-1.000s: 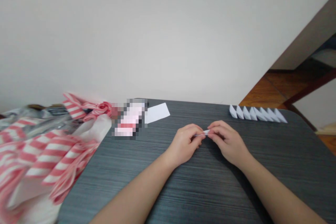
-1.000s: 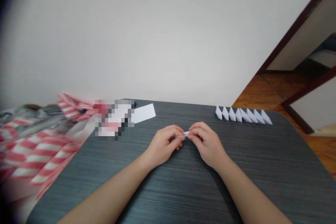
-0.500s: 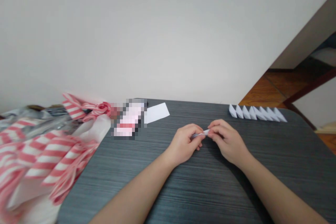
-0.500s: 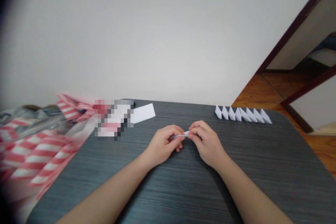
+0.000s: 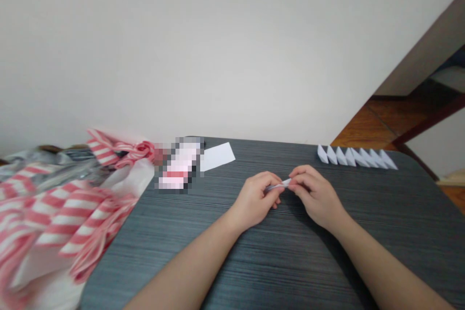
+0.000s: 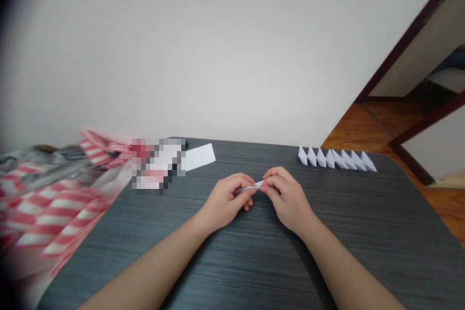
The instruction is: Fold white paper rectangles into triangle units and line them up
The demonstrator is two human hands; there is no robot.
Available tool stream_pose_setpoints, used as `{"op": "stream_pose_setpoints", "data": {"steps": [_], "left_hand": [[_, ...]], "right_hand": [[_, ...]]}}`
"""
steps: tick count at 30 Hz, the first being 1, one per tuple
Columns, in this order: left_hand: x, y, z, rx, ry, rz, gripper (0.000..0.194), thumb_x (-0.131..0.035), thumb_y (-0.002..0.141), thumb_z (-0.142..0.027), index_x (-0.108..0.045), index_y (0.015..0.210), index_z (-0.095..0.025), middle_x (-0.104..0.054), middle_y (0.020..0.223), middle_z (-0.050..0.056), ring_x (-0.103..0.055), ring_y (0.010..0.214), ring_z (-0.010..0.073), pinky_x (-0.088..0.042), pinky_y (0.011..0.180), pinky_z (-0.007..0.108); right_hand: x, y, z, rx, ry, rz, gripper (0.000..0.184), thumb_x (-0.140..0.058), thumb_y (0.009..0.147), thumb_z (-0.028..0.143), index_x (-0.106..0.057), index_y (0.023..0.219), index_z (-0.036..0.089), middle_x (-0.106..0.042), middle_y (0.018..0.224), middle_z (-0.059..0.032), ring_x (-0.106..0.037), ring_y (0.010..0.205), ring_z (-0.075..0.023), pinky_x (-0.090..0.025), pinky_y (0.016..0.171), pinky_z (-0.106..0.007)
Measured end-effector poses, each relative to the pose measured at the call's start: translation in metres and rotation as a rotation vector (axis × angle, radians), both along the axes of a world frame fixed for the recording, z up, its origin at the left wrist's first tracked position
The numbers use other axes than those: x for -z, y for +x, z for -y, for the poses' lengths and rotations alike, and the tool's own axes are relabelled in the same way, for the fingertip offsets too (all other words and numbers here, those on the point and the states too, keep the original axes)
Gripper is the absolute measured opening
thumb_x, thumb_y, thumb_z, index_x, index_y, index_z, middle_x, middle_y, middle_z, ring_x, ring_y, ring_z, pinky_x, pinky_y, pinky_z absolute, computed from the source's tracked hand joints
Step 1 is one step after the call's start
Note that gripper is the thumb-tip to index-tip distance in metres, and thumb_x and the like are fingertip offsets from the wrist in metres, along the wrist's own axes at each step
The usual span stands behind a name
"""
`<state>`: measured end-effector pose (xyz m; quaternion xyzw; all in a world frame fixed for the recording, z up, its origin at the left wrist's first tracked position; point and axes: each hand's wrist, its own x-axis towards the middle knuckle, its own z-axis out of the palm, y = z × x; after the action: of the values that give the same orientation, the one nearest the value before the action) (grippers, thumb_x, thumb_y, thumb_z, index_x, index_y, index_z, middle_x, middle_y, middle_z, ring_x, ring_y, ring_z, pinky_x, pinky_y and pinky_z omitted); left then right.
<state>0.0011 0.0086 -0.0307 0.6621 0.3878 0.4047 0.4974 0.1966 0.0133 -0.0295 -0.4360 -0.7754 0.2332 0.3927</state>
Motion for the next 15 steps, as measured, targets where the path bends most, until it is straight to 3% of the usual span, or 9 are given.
{"op": "stream_pose_setpoints", "data": {"steps": [11,15], "left_hand": [[0.0001,0.0006,0.0000,-0.012,-0.023,0.023,0.022,-0.057,0.092,-0.032,-0.061,0.079,-0.014,-0.063,0.096,0.006,-0.059,0.059,0.0073,-0.053,0.052,0.020],[0.0003,0.0005,-0.0002,-0.015,-0.038,0.018,0.023,-0.057,0.092,-0.033,-0.062,0.080,-0.014,-0.064,0.098,0.006,-0.059,0.059,0.0076,-0.054,0.052,0.021]], "right_hand": [[0.0063,0.0025,-0.0002,0.031,-0.030,-0.015,0.009,-0.059,0.091,0.021,-0.065,0.084,0.020,-0.060,0.102,-0.0071,-0.060,0.076,-0.0168,-0.048,0.064,-0.029],[0.0045,0.0019,0.0001,0.046,-0.001,-0.001,0.011,-0.058,0.092,0.020,-0.065,0.083,0.020,-0.062,0.100,-0.0076,-0.061,0.080,-0.0188,-0.049,0.069,-0.032]]}}
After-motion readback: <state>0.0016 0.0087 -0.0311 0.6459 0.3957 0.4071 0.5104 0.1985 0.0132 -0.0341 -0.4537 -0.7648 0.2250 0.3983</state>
